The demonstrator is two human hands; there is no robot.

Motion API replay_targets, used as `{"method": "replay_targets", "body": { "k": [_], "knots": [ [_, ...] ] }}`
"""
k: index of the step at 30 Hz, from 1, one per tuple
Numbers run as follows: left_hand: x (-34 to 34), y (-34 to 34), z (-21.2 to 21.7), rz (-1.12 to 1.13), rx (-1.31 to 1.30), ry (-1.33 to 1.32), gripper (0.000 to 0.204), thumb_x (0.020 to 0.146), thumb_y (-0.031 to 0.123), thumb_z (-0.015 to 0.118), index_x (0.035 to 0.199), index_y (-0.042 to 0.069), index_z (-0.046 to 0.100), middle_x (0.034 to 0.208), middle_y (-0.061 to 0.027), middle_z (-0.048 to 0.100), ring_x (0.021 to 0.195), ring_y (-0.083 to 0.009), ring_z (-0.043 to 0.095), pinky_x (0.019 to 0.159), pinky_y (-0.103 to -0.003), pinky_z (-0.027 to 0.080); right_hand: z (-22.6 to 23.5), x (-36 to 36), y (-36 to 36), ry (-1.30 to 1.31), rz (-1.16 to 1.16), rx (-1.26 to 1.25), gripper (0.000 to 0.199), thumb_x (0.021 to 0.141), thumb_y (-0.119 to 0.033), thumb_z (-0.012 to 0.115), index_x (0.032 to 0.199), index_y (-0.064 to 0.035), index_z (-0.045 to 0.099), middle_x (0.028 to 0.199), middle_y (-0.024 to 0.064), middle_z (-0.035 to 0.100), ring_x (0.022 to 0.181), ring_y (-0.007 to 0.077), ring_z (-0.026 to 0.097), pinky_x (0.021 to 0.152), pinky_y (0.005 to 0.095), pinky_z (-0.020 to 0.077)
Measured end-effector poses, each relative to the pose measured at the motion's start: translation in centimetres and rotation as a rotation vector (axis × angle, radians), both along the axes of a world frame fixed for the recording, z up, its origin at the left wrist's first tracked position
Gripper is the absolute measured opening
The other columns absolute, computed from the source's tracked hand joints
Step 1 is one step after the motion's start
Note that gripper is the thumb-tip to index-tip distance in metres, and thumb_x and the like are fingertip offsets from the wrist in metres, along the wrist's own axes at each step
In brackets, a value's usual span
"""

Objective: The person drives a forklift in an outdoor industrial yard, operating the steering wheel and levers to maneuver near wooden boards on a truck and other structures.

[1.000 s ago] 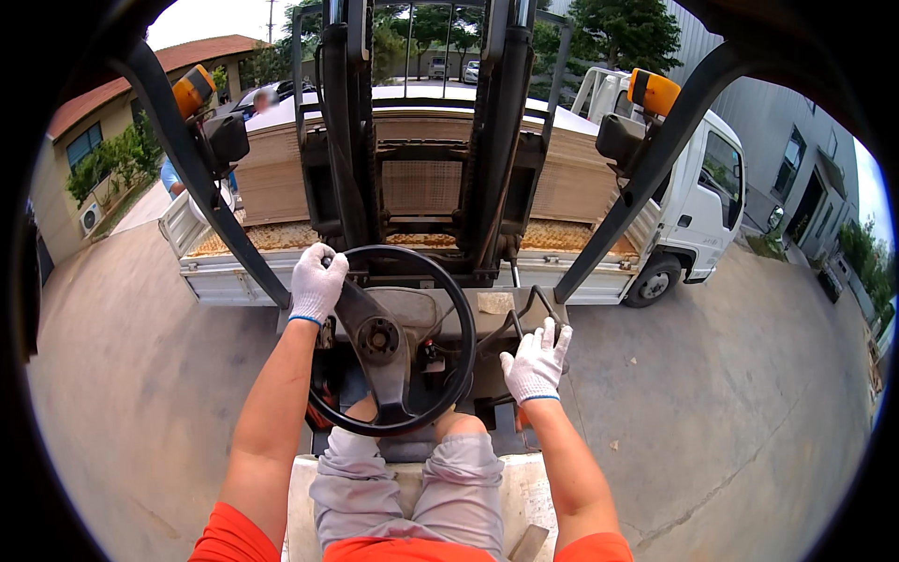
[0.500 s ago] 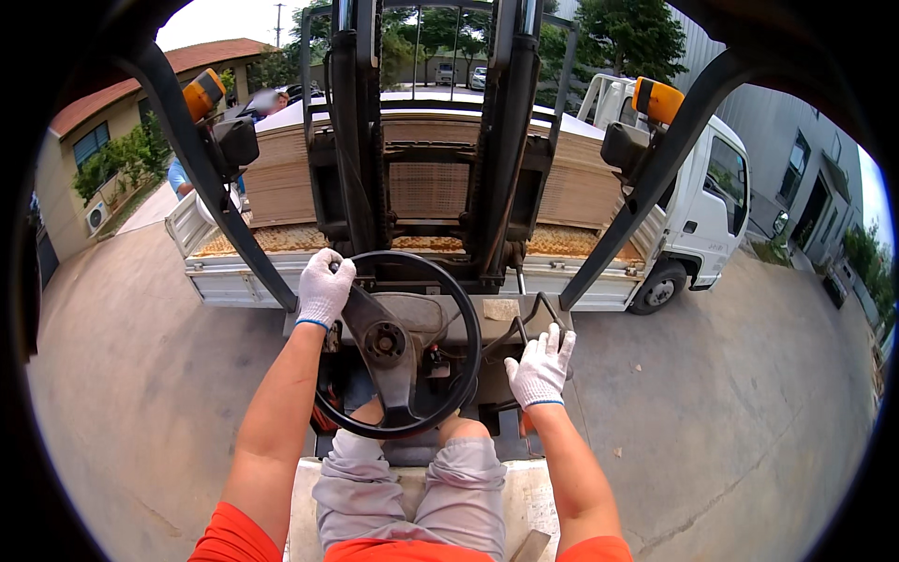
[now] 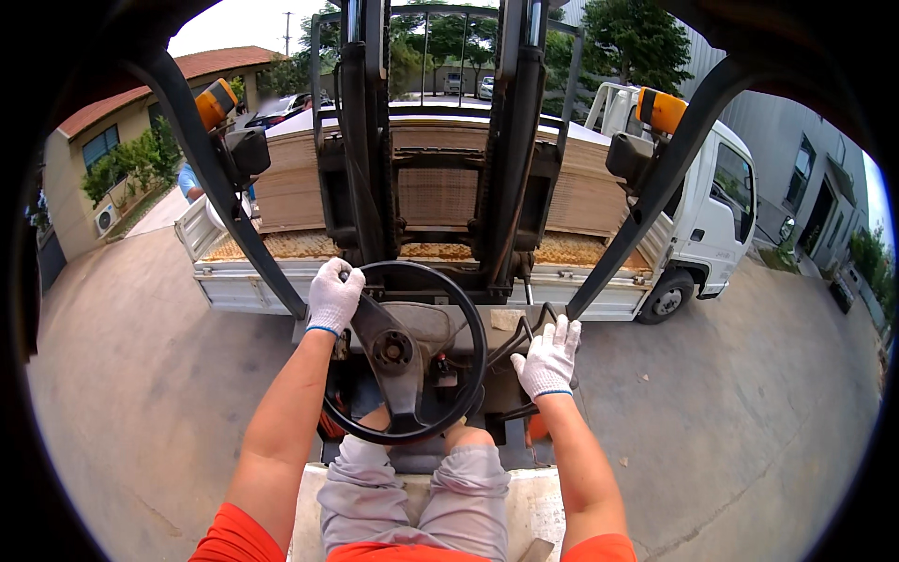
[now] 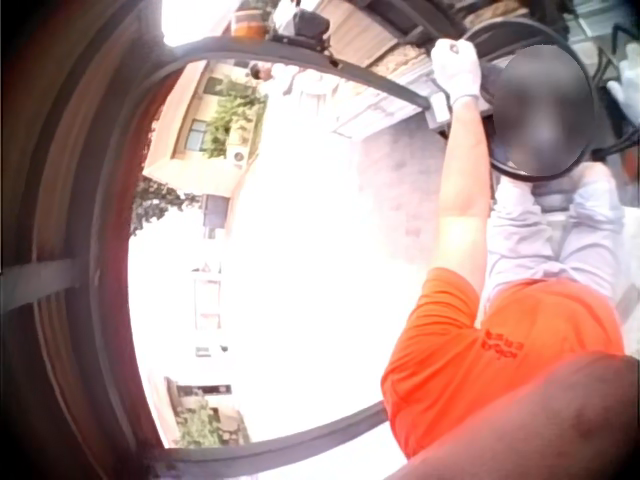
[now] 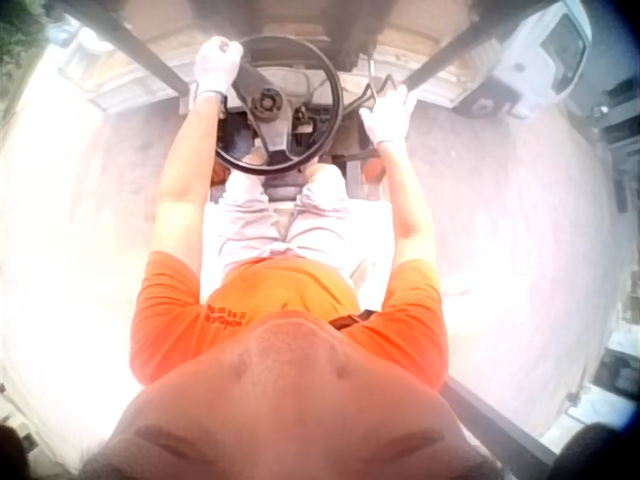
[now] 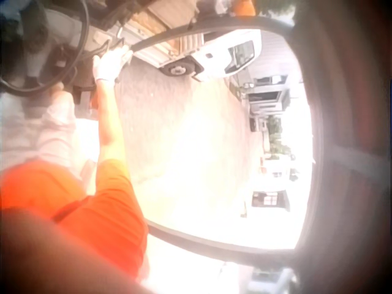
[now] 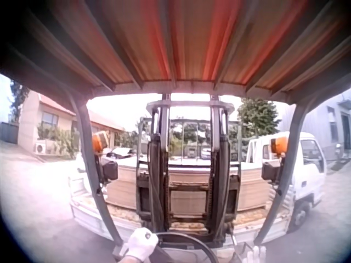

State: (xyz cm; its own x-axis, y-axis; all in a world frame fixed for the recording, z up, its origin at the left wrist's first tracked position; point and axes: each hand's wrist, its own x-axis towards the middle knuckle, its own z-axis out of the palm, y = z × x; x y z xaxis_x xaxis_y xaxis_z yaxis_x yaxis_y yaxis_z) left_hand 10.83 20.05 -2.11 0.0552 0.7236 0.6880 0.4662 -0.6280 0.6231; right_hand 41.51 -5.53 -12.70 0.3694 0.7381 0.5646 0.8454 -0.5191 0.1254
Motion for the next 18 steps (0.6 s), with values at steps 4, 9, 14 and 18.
{"method": "replay_targets", "body": {
  "k": [4,9,14,18],
  "knots": [
    [0.1,0.0,0.1,0.006,0.012,-0.005,0.029,0.091,0.031,0.075,0.091,0.002,0.070,0.086,-0.0180,0.070,0.082,-0.0355,0.070,0.079,-0.046,0.055,0.8,0.6,0.3,0.123,0.006,0.072,0.073,0.087,-0.060,0.078,0.121,0.0050,0.076,0.147,0.0283,0.061,0.153,0.0482,0.039,0.130,0.0649,0.0169],
    [-0.1,0.0,-0.1,-0.005,0.005,-0.001,0.030,0.091,0.031,0.075,0.090,0.002,0.069,0.087,-0.0183,0.069,0.083,-0.0361,0.070,0.079,-0.046,0.055,0.6,-0.6,-0.4,0.301,-0.012,0.219,0.100,0.082,-0.064,0.082,0.150,0.0047,0.057,0.150,0.0315,0.056,0.142,0.0458,0.049,0.120,0.0599,0.0331],
    [-0.9,0.0,0.0,0.005,-0.047,0.022,0.028,0.091,0.035,0.074,0.092,0.007,0.071,0.095,-0.0178,0.072,0.092,-0.0408,0.072,0.084,-0.051,0.057,-3.5,-2.9,-3.1,0.325,-0.063,0.151,0.117,0.082,-0.064,0.082,0.162,0.0098,0.038,0.160,0.0315,0.049,0.151,0.0459,0.043,0.126,0.0584,0.0285],
    [-0.3,-0.6,0.2,0.004,-0.044,0.007,0.029,0.092,0.030,0.073,0.094,0.001,0.070,0.091,-0.0195,0.070,0.086,-0.0372,0.070,0.082,-0.046,0.055,-5.0,-2.4,-3.5,0.280,-0.058,0.158,0.118,0.082,-0.065,0.081,0.162,0.0102,0.038,0.163,0.0319,0.047,0.154,0.0466,0.040,0.130,0.0592,0.0240]
  ]
}}
